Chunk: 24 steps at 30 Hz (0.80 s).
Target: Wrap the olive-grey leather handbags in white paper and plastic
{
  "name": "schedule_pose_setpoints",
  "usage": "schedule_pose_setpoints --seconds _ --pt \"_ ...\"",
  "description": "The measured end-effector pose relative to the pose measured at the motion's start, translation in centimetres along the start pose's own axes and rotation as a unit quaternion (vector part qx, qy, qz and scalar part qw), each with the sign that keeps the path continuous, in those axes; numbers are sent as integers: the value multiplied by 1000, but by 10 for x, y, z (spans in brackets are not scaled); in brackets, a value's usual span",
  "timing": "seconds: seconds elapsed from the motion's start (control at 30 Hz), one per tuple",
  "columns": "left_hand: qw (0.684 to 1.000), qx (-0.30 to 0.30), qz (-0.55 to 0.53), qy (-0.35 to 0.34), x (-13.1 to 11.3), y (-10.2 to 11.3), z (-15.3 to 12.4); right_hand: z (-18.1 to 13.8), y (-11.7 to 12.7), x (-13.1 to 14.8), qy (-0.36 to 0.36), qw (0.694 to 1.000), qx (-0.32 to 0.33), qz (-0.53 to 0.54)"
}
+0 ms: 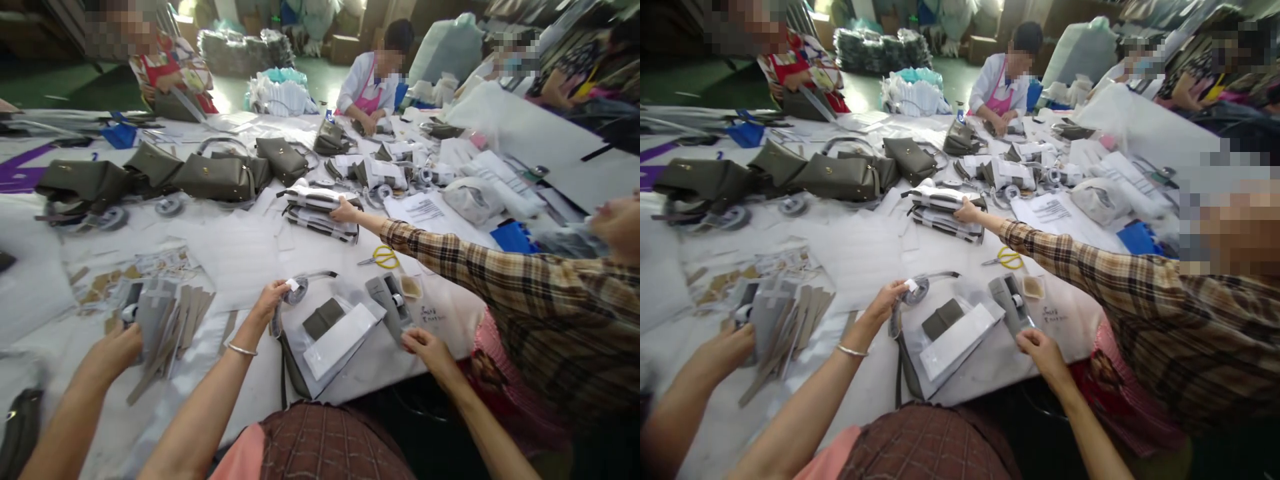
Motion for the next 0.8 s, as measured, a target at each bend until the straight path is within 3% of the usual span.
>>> schedule_pose_setpoints --seconds 0.17,0.27,0.37,0.5,0.8 --pt "1000 -7 6 -22 7 -4 -11 -4 -111 137 88 971 168 146" --pt "999 -9 18 -43 9 -8 -20 2 -163 176 89 954 206 198" --pt "998 -5 17 -52 10 -11 -27 15 -192 181 76 956 194 208" --pt "999 9 -6 -40 13 -13 -30 34 -211 166 47 965 160 202" --pt "996 39 -76 13 20 -4 -24 42 -219 157 4 956 173 237"
Point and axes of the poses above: each hand's wrist, its own z-axis towards the middle knuckle, its own y-axis out of the back of the hand, x = y × z, the point moved 1 cm from there along z, towards the middle knuckle, and after that the axes turned 6 degrees about -z, right-handed, at the moved point
